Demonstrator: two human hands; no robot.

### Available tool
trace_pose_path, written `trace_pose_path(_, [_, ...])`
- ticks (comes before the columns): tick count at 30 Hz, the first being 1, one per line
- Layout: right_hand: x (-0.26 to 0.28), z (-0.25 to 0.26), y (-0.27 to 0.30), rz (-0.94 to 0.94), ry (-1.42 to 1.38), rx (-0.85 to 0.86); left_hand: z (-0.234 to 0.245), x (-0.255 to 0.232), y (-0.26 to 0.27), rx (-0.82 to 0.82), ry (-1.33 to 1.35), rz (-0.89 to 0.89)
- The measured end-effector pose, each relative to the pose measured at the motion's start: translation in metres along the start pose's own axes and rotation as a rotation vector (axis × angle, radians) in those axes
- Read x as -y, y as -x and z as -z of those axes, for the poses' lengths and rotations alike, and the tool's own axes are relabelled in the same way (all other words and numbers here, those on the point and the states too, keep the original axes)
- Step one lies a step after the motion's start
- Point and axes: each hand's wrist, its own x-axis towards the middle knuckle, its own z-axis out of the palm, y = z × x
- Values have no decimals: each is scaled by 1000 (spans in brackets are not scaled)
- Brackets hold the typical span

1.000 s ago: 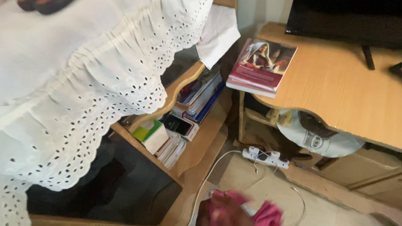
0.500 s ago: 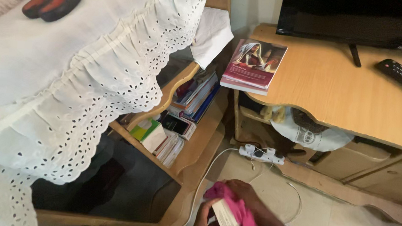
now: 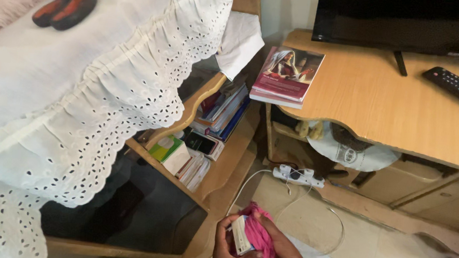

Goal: The person picks up a pink cloth from the floor and wipes the screen and edges of a computer monitor, then places the cloth and a white object back into a cabinet.

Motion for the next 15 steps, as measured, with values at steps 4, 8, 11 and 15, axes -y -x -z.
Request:
trace_pose_path(4, [-12, 18, -24, 34, -98, -39, -4, 2, 0, -48, -99, -6])
trace_pose_path(8, [-21, 53, -27, 702, 641, 213, -11, 1, 0, -105, -101, -54])
trace_pose_path(11, [-20, 68, -24, 944, 1001, 335, -13, 0, 1, -160, -288, -221])
trace_pose_path(15, [-17, 48, -27, 109, 22, -87, -11, -4, 1, -234, -281, -211])
